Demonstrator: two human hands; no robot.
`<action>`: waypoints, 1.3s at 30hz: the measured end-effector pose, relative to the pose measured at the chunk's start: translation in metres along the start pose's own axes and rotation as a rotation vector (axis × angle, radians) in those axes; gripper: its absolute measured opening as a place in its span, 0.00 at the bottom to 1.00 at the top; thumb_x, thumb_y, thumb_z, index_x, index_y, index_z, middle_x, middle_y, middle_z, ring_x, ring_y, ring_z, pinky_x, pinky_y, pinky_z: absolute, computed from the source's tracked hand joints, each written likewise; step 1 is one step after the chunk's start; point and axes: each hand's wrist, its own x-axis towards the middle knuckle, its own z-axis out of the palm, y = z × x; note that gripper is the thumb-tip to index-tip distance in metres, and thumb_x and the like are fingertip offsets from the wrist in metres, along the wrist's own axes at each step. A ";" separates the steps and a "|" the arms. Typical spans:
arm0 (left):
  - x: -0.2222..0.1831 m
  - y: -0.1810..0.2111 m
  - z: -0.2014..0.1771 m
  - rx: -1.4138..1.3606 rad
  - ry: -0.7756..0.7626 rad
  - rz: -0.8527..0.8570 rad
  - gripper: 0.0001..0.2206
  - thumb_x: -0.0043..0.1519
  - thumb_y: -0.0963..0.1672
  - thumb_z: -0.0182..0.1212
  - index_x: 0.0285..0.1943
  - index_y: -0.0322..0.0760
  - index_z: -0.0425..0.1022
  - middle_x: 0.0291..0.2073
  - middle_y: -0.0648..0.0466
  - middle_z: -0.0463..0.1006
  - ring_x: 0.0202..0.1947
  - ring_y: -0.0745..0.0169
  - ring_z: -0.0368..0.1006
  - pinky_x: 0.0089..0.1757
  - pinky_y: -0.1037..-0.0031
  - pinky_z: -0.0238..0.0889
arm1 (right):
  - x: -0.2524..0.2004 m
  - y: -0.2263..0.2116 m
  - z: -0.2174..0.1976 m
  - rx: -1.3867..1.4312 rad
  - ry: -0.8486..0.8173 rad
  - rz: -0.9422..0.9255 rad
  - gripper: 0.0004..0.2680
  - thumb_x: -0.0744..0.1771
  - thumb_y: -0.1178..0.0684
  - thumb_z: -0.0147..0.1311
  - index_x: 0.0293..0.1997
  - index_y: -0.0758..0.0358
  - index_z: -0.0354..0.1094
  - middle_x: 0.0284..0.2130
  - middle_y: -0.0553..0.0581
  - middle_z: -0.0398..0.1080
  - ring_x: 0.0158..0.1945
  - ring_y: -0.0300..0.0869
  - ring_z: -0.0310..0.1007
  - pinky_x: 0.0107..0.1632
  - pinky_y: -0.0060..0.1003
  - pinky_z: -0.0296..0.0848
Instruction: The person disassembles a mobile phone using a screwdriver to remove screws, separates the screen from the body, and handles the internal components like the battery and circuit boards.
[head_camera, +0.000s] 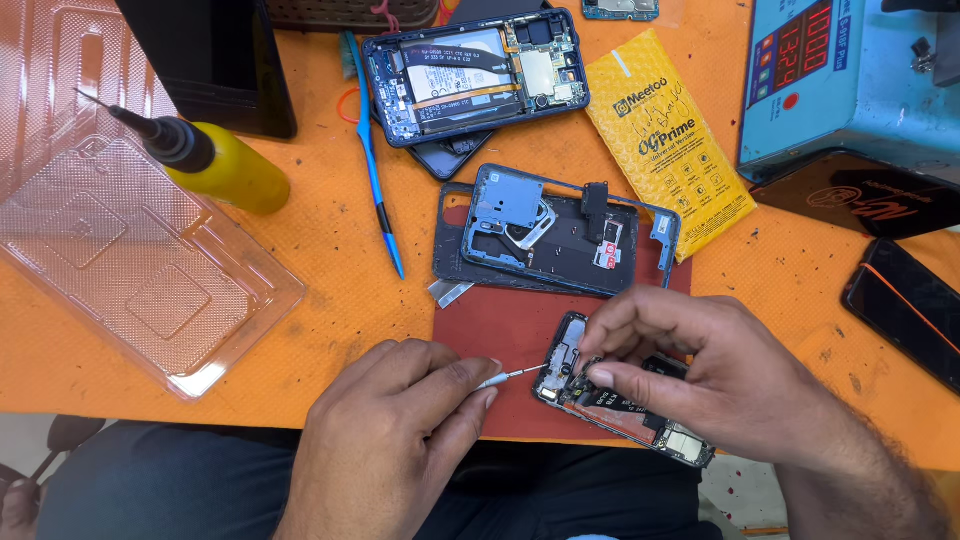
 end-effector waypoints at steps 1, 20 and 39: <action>0.000 0.000 0.000 0.002 0.000 -0.003 0.08 0.54 0.44 0.72 0.40 0.42 0.85 0.32 0.56 0.81 0.35 0.58 0.78 0.35 0.67 0.70 | -0.001 0.000 -0.001 0.025 0.009 0.012 0.07 0.64 0.61 0.60 0.44 0.67 0.74 0.35 0.54 0.81 0.40 0.35 0.82 0.45 0.32 0.80; 0.002 0.000 0.001 0.061 -0.021 -0.022 0.08 0.53 0.45 0.71 0.40 0.42 0.85 0.32 0.56 0.80 0.34 0.56 0.78 0.34 0.65 0.70 | -0.008 0.008 -0.014 -0.317 0.171 -0.066 0.08 0.64 0.59 0.62 0.46 0.60 0.78 0.35 0.48 0.82 0.38 0.33 0.79 0.41 0.29 0.79; 0.001 0.001 -0.002 0.062 -0.026 -0.010 0.08 0.54 0.45 0.70 0.41 0.43 0.84 0.33 0.57 0.80 0.36 0.58 0.79 0.37 0.66 0.71 | -0.021 0.004 0.048 -0.484 0.220 -0.072 0.07 0.63 0.50 0.67 0.44 0.50 0.80 0.36 0.46 0.74 0.33 0.32 0.75 0.34 0.27 0.78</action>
